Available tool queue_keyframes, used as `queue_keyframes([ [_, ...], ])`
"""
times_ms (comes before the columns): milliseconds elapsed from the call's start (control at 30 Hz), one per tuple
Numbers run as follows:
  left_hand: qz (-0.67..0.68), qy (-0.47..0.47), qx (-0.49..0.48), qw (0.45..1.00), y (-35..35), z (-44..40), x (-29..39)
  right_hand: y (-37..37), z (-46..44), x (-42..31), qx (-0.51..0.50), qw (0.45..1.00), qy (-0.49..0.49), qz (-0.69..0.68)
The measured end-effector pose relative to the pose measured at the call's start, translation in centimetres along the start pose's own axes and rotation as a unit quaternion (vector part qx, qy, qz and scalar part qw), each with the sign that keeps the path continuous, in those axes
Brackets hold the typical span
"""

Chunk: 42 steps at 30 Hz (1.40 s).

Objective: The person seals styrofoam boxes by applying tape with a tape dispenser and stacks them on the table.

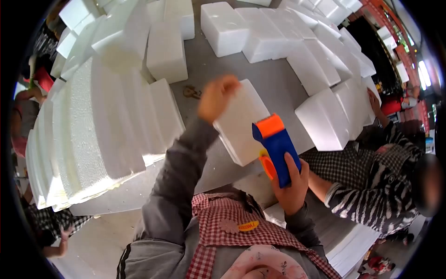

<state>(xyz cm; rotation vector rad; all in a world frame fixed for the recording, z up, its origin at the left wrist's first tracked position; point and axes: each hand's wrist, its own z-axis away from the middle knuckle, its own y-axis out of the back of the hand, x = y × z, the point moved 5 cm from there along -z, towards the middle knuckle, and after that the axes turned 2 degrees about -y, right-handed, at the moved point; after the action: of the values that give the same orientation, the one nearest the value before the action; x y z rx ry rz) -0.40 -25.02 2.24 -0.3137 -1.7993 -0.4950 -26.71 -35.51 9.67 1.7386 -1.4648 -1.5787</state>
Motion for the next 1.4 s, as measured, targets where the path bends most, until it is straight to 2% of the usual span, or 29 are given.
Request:
queue_keyframes([
  [33,-0.180,-0.026,0.144,0.973,2.4,-2.4,-0.3,-0.6,-1.7,-0.3,-0.002,1.000,0.008,0.003],
  [100,-0.252,-0.061,0.025,0.966,3.4,-6.4,-5.0,-2.2,-3.9,-1.4,-0.033,0.999,0.031,0.028],
  [133,-0.253,-0.058,0.027,0.965,3.1,-6.4,-7.1,-3.1,-4.9,-1.9,-0.092,0.995,0.008,0.034],
  [200,-0.263,0.071,-0.155,0.950,1.4,-6.2,-10.0,-3.5,-6.2,-2.5,-0.124,0.991,-0.001,0.055],
  [233,-0.268,0.071,-0.157,0.948,2.0,-6.6,-10.6,-3.9,-6.5,-2.7,-0.156,0.984,-0.014,0.079],
  [300,-0.543,0.137,-0.107,0.822,3.7,-4.7,-7.9,-4.0,-6.7,-3.5,-0.186,0.978,-0.031,0.090],
  [333,-0.546,0.137,-0.103,0.820,3.4,-4.2,-7.5,-4.1,-7.3,-3.5,-0.203,0.973,-0.027,0.104],
  [400,-0.417,-0.226,-0.056,0.878,0.8,-3.1,-3.7,-3.7,-7.5,-3.1,-0.165,0.983,-0.007,0.082],
  [433,-0.416,-0.223,-0.066,0.879,-0.3,-1.8,-4.0,-3.1,-6.5,-2.7,-0.144,0.987,0.011,0.068],
  [500,-0.409,-0.087,-0.076,0.905,-1.0,0.1,-4.4,-0.9,-2.3,-0.8,-0.125,0.990,0.013,0.058],
  [533,-0.401,-0.053,-0.132,0.905,-0.7,0.0,-3.5,0.3,-0.2,0.1,-0.083,0.995,0.022,0.050],
  [567,-0.401,-0.056,-0.130,0.905,-0.3,0.1,-4.8,0.6,3.4,2.2,-0.067,0.997,0.006,0.047],
  [600,-0.180,-0.013,-0.055,0.982,0.8,0.3,-5.9,-0.2,7.8,4.8,-0.055,0.997,-0.007,0.045],
  [700,0.105,0.140,0.053,0.983,2.1,3.0,-8.2,-7.2,14.7,9.5,-0.012,0.993,-0.111,-0.038],
  [767,0.145,0.066,0.133,0.978,0.8,2.2,-10.2,-9.8,13.1,9.8,0.035,0.992,-0.080,-0.090],
  [800,0.149,0.046,0.123,0.980,-0.3,1.3,-8.5,-9.3,12.9,10.4,0.042,0.991,-0.075,-0.105],
  [867,-0.075,0.102,0.201,0.971,0.3,0.6,-5.9,-9.6,12.0,11.2,0.087,0.968,-0.090,-0.215],
  [967,-0.208,0.120,0.142,0.960,-2.7,-3.6,0.5,-6.8,7.4,12.3,0.149,0.891,-0.171,-0.394],
  [1000,-0.173,-0.032,0.065,0.982,-3.8,-6.1,-0.1,-6.8,5.4,13.9,0.119,0.813,-0.242,-0.516],
  [1033,-0.179,-0.039,0.053,0.982,-4.2,-6.6,-1.4,-6.7,2.8,15.6,0.112,0.783,-0.269,-0.549],
  [1067,-0.322,-0.197,-0.016,0.926,-6.0,-7.2,-1.0,-6.9,1.2,16.9,0.107,0.752,-0.291,-0.582],
  [1100,-0.446,-0.346,-0.082,0.821,-8.1,-7.1,-0.4,-7.6,1.4,17.6,0.122,0.745,-0.290,-0.588],
  [1167,-0.482,-0.303,-0.111,0.815,-8.9,-7.5,-0.8,-9.4,1.6,17.8,0.118,0.744,-0.267,-0.601],
  [1200,-0.485,-0.266,-0.098,0.827,-8.8,-6.9,-0.5,-9.3,4.1,14.8,0.164,0.760,-0.236,-0.583],
  [1267,-0.519,-0.148,-0.055,0.840,-8.4,-4.3,0.4,-13.1,7.9,11.0,0.176,0.753,-0.260,-0.579],
  [1300,-0.531,-0.148,-0.064,0.832,-8.5,-1.4,1.7,-14.6,9.3,9.6,0.170,0.755,-0.285,-0.566],
  [1333,-0.559,-0.060,-0.097,0.821,-8.2,1.6,2.5,-14.7,7.8,9.5,0.183,0.713,-0.273,-0.620],
  [1367,-0.582,0.024,-0.120,0.804,-7.8,3.3,3.7,-14.1,5.8,10.6,0.188,0.712,-0.296,-0.608],
  [1400,-0.592,0.016,-0.119,0.797,-7.5,4.0,5.8,-11.6,3.7,11.6,0.216,0.743,-0.283,-0.566],
])
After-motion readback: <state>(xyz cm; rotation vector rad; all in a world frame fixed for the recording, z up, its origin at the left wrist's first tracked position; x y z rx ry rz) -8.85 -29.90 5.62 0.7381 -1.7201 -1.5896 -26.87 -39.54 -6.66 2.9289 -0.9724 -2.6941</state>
